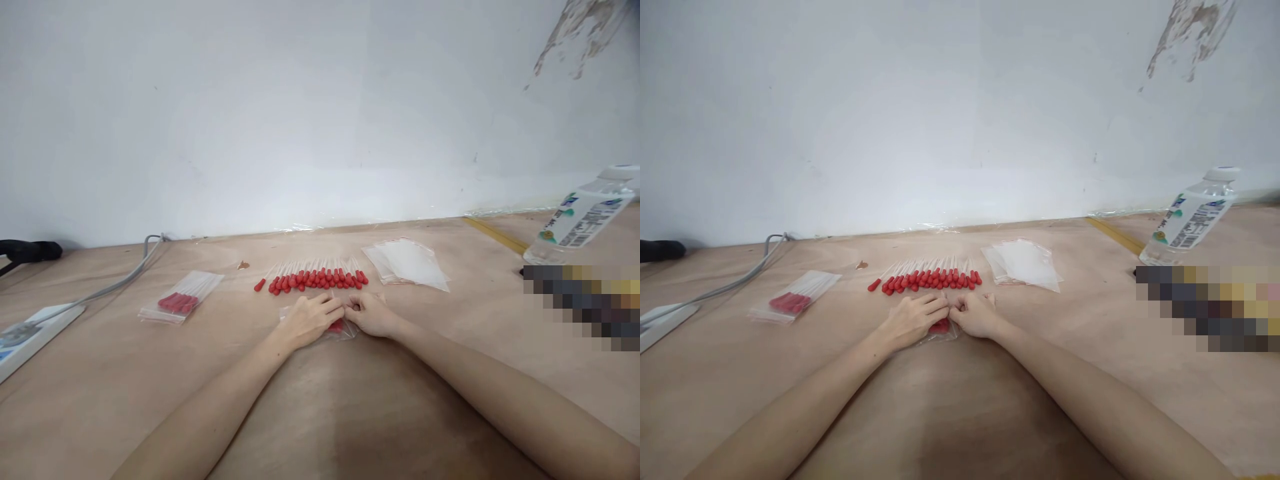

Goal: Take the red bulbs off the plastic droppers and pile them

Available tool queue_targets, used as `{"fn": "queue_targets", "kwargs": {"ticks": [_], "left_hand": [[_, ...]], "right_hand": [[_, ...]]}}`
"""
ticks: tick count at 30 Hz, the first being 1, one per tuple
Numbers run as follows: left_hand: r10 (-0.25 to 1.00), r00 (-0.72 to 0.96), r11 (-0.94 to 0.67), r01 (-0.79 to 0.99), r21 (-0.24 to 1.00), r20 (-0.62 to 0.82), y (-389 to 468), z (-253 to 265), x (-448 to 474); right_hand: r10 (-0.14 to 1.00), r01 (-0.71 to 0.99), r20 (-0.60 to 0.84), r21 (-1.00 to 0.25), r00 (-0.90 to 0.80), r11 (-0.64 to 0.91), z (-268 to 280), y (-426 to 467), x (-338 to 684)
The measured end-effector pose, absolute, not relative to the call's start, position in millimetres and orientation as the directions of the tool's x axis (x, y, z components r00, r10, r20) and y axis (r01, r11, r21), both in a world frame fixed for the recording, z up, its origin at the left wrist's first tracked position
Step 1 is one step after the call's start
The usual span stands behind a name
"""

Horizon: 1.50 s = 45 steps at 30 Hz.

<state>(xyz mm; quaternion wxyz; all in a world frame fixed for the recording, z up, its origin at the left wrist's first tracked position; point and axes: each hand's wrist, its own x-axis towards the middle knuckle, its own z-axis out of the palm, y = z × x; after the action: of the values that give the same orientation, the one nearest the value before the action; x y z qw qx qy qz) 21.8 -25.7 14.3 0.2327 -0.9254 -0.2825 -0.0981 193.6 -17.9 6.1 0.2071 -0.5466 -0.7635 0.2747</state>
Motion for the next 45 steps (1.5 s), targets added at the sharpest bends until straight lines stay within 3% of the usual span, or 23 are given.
{"fn": "queue_targets", "kwargs": {"ticks": [4, 11, 16, 19, 22, 27, 31, 35, 41, 45], "left_hand": [[0.483, 0.815, -0.738, 0.576, -0.353, 0.320, -27.9, 18.6, 18.9], [0.482, 0.733, -0.738, 0.635, -0.228, 0.481, -22.9, 18.0, -3.4], [0.633, 0.558, -0.707, 0.699, 0.107, 0.536, -32.9, 17.3, -1.4], [0.757, 0.495, -0.640, 0.693, 0.332, 0.426, -46.5, 17.0, -3.8], [0.807, 0.478, -0.590, 0.671, 0.450, 0.347, -54.6, 13.2, -10.7], [0.816, 0.475, -0.576, 0.618, 0.535, 0.329, -49.8, 6.2, -16.3], [0.807, 0.477, -0.589, 0.617, 0.522, 0.347, -47.4, 5.4, -16.0], [0.822, 0.469, -0.569, 0.648, 0.507, 0.324, -48.5, 6.7, -16.6], [0.831, 0.457, -0.550, 0.585, 0.596, 0.318, -47.1, 3.2, -18.2], [0.823, 0.460, -0.565, 0.596, 0.571, 0.335, -47.4, 0.3, -19.1]], "right_hand": [[0.947, 0.728, 0.043, -0.629, -0.319, 0.274, 7.0, -13.4, 197.4], [0.944, 0.679, 0.129, -0.666, -0.304, 0.310, 0.9, -9.6, 215.5], [0.840, 0.486, 0.351, -0.695, -0.413, 0.529, -6.7, -11.2, 215.9], [0.781, 0.457, 0.361, -0.655, -0.510, 0.602, -3.8, -11.3, 215.2], [0.767, 0.467, 0.305, -0.649, -0.564, 0.601, 0.5, -11.2, 215.1], [0.793, 0.504, 0.202, -0.676, -0.575, 0.538, 7.2, -13.6, 214.5], [0.805, 0.480, 0.157, -0.732, -0.573, 0.484, 17.4, -20.8, 213.2], [0.829, 0.493, 0.167, -0.735, -0.534, 0.466, 22.9, -27.6, 211.9], [0.820, 0.488, 0.206, -0.718, -0.534, 0.497, 17.1, -27.0, 210.7], [0.800, 0.458, 0.252, -0.709, -0.544, 0.536, 10.8, -24.2, 209.1]]}}
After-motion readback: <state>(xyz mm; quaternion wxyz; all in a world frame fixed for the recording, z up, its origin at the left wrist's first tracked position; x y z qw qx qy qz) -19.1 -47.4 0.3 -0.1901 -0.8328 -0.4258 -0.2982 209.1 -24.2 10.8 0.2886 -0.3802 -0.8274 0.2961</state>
